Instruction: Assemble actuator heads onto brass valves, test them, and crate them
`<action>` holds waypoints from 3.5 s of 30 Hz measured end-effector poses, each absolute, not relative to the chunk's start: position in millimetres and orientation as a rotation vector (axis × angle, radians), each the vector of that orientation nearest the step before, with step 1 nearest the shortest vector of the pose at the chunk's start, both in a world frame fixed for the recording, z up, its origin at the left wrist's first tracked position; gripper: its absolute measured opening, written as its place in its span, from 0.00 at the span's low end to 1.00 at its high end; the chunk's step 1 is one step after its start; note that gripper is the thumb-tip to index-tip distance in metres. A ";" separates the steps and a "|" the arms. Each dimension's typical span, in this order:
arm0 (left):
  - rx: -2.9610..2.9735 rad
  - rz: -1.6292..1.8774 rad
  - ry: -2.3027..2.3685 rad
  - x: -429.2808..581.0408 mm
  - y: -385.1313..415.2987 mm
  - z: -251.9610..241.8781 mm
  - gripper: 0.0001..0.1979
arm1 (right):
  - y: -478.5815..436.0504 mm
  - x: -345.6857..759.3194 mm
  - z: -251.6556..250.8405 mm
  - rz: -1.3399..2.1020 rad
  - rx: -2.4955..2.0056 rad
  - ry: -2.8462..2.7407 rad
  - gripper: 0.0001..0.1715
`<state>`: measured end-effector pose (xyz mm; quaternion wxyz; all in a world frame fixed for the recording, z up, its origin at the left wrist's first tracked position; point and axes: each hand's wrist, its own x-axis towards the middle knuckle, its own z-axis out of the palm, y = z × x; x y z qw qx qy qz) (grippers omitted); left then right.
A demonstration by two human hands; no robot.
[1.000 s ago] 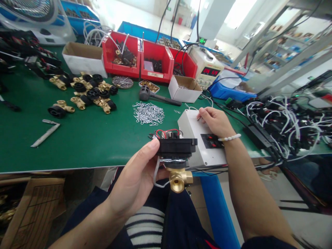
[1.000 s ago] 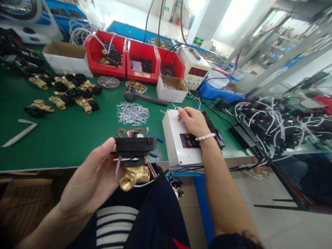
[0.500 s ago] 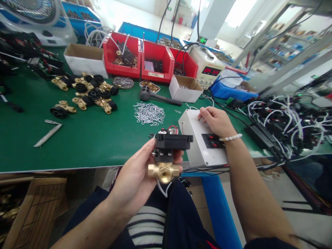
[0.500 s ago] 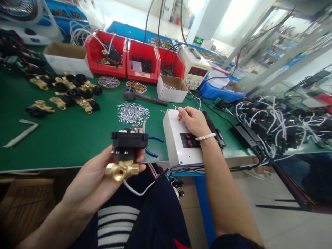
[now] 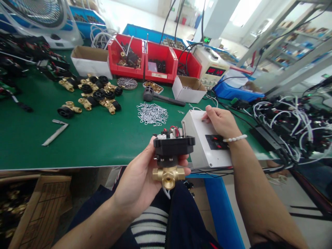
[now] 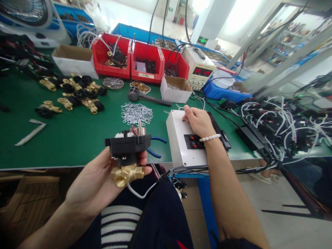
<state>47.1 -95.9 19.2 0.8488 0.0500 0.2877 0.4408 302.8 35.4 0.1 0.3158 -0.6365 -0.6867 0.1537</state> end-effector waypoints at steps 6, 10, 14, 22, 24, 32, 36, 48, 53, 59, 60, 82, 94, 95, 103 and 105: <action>0.080 0.922 0.531 44.5 -95.2 17.5 0.28 | 34.2 304.1 -1.4 0.401 -1.665 -1.815 0.42; 0.171 0.922 0.397 42.6 -96.2 10.6 0.16 | 33.7 305.7 -2.3 0.438 -1.655 -1.844 0.38; 0.226 0.939 0.293 41.2 -97.8 5.7 0.13 | 33.6 304.8 0.2 0.441 -1.722 -1.866 0.33; 0.232 0.896 0.165 41.7 -98.4 -0.3 0.15 | 30.8 300.4 5.2 0.433 -1.762 -1.870 0.31; 0.207 0.893 0.111 42.5 -98.4 0.0 0.14 | 30.9 300.8 4.7 0.427 -1.768 -1.874 0.31; 0.143 0.886 0.008 43.5 -98.4 -0.7 0.13 | 29.7 300.9 5.7 0.409 -1.795 -1.880 0.25; 0.115 0.906 0.004 45.1 -96.5 -2.3 0.12 | 30.3 301.3 5.6 0.400 -1.796 -1.888 0.23; 0.026 0.873 0.004 48.0 -96.3 -7.6 0.10 | 31.3 302.3 6.1 0.388 -1.752 -1.914 0.15; 0.013 0.874 -0.026 48.5 -96.4 -9.6 0.12 | 31.2 302.4 5.7 0.409 -1.757 -1.893 0.15; 0.007 0.863 -0.015 48.2 -96.5 -11.2 0.13 | 30.2 301.4 5.7 0.389 -1.755 -1.882 0.15; 0.001 0.859 -0.010 47.9 -96.4 -11.3 0.13 | 30.0 301.3 5.9 0.386 -1.759 -1.882 0.15; 0.000 0.844 0.048 47.4 -97.0 -9.3 0.14 | 29.0 299.8 6.6 0.408 -1.779 -1.860 0.16; 0.027 0.825 0.041 47.8 -98.6 -7.2 0.10 | 30.2 301.7 5.0 0.378 -1.767 -1.880 0.16; 0.025 0.824 0.025 47.9 -98.4 -7.3 0.10 | 30.2 301.6 5.1 0.379 -1.767 -1.879 0.16; 0.033 0.835 0.031 48.8 -98.3 -7.5 0.12 | 31.7 303.4 4.1 0.447 -1.755 -1.902 0.18; 0.046 0.835 0.047 48.4 -98.3 -7.9 0.12 | 32.6 304.0 3.5 0.458 -1.747 -1.914 0.18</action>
